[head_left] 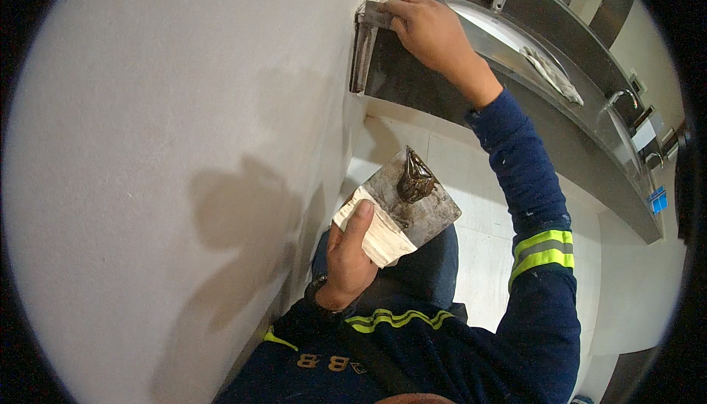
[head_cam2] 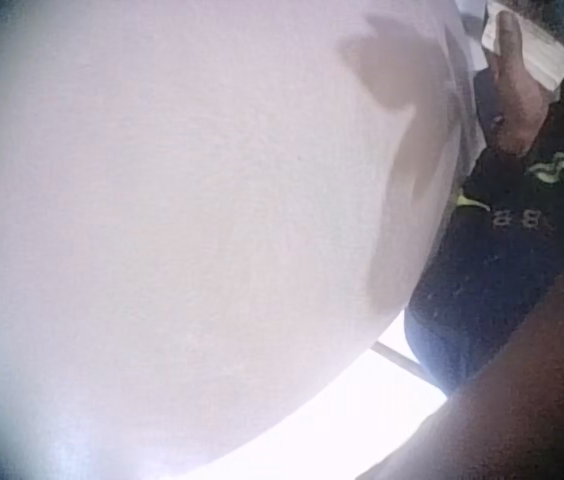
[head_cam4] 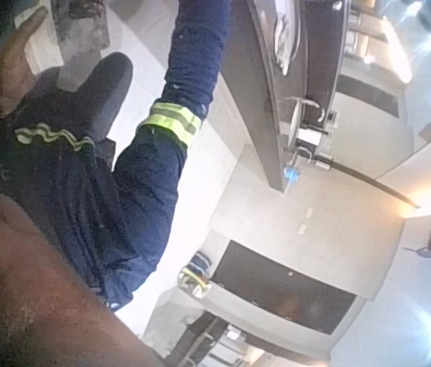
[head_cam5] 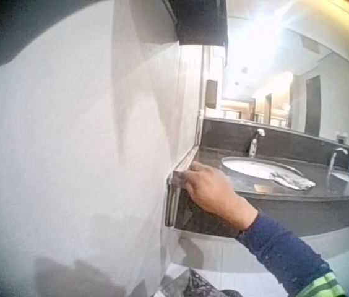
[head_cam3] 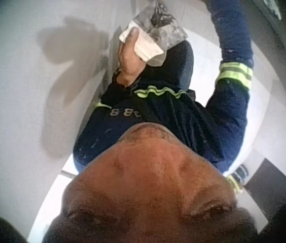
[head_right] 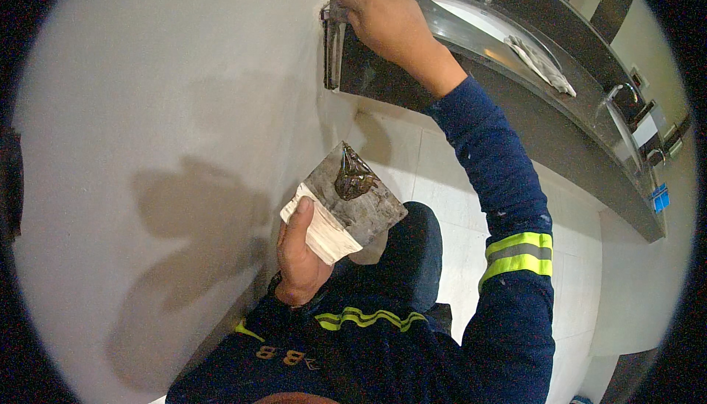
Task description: The person applies a dark adhesive along the edge where a wall meets a countertop using a small putty knife and a hawk. They repeatedly scoop adhesive from the hawk and spread it along the seam, then move to a different section of the countertop to continue the same process.
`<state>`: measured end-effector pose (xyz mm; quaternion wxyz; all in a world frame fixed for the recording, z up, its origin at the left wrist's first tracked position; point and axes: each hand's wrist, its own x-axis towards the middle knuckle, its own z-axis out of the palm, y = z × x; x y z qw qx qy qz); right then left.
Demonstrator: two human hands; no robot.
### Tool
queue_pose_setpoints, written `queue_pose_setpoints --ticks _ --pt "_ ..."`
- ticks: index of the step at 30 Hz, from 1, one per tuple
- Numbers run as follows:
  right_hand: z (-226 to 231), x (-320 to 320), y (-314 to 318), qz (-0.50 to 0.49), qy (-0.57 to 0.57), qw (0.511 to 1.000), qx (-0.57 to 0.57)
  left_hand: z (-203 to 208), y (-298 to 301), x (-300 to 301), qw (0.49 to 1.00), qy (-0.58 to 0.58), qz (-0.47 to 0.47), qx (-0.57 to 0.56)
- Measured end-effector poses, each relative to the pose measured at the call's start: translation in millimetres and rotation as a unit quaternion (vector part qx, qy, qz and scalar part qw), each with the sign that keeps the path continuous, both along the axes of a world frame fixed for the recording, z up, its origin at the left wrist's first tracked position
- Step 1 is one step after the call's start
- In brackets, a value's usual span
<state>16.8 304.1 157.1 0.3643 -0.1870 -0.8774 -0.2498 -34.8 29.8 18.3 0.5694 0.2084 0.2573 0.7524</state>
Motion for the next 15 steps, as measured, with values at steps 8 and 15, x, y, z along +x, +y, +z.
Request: queue_pose_setpoints --ticks 8,15 --pt "0.5 11.2 -35.1 -0.015 0.0 1.0 0.021 -5.4 1.0 0.7 1.0 -0.006 0.012 -0.021" --pt "-27.8 20.0 -15.0 0.026 0.018 0.999 -0.041 -2.4 6.1 4.5 1.0 0.012 0.01 -0.016"
